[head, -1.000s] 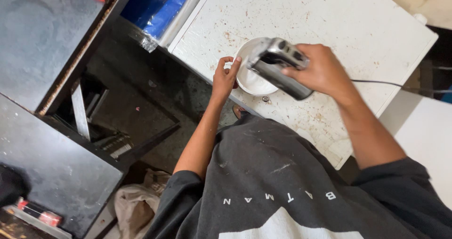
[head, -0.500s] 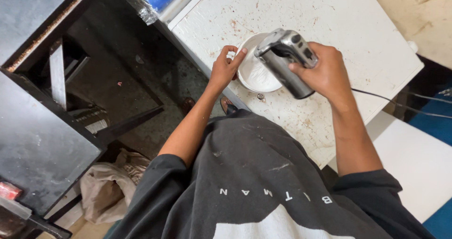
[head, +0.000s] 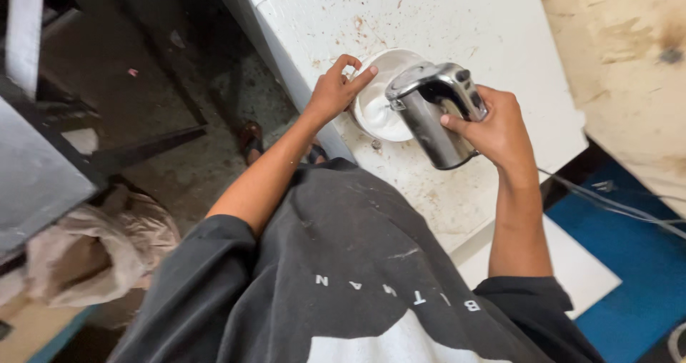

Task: The person uses a hand mixer to blend a white substance in a bowl. They then add a powdery ingredient from a red plastic bag and continue mixing until the contents are combined.

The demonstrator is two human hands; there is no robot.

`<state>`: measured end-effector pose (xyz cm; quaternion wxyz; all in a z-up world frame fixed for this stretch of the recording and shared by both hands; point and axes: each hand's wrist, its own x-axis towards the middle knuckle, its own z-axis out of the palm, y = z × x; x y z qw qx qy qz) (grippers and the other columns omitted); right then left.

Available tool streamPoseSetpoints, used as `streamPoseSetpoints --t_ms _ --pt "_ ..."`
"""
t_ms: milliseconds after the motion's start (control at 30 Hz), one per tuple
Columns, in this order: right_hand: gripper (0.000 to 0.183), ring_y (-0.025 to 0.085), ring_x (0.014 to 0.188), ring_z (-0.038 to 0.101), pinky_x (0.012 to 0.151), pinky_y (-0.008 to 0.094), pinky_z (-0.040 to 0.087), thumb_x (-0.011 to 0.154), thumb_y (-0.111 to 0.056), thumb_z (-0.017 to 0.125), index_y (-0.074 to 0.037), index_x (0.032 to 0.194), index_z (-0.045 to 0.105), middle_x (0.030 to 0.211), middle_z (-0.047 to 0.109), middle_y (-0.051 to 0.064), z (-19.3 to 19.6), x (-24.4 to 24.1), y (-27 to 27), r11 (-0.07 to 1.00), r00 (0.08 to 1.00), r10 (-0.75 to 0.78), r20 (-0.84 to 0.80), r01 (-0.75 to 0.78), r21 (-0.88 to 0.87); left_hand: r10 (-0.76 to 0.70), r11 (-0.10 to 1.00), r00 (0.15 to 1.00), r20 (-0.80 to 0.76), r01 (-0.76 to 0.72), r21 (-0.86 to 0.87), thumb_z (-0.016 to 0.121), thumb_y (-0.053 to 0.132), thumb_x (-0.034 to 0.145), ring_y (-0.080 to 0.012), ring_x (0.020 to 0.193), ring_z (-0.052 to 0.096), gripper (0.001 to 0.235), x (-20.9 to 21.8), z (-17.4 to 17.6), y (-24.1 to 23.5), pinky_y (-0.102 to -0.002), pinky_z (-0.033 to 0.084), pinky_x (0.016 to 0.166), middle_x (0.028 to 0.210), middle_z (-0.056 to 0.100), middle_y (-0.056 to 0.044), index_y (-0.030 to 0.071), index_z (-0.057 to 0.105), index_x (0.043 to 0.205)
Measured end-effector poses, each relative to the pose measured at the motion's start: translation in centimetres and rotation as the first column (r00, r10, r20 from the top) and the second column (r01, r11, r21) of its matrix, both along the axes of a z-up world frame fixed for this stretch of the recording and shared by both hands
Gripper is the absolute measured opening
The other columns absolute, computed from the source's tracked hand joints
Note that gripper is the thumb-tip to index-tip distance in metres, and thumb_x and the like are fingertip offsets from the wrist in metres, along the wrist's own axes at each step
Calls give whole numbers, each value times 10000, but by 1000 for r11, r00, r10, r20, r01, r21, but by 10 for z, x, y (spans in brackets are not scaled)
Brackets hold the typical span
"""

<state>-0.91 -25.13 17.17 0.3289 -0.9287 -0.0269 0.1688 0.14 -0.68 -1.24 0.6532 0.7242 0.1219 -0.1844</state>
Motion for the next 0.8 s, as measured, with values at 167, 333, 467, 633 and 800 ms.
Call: streamPoseSetpoints --t_ms 167,333,467,633,800 --pt "320 124 783 682 743 296 527 762 -76 856 2 1058 760 887 748 77 -9 5 8 997 987 -69 144 73 -25 -2 1000 1000 -8 2 11 663 599 898 -134 501 634 517 -1 -2 0 -280 455 447 597 632 -44 153 586 1148" --pt "341 135 789 684 761 305 537 779 -75 847 8 1093 745 878 756 93 -17 -1 12 999 994 11 111 -14 34 -44 998 999 6 43 34 635 602 904 -141 503 665 516 0 2 1 -298 482 453 577 650 -42 155 572 1154" --pt "348 150 773 670 733 307 520 734 -96 863 -2 1052 758 868 753 109 -1 9 -5 999 999 -25 21 24 48 -57 996 998 30 55 67 618 602 924 -163 486 651 510 0 7 0 -305 470 454 552 630 -48 153 574 1161" --pt "321 172 770 712 739 312 538 741 -126 858 -16 1029 773 871 764 114 -12 5 9 998 987 -42 153 50 -49 -54 997 998 23 52 62 600 593 922 -157 484 663 503 -1 7 0 -303 475 435 557 634 -48 151 574 1160" --pt "340 199 756 716 737 322 543 759 -141 856 -30 1067 766 853 764 137 -10 -4 6 997 996 32 88 -26 -67 -47 998 999 15 47 40 608 596 926 -145 505 681 523 0 7 -1 -293 500 446 576 663 -38 142 571 1182"
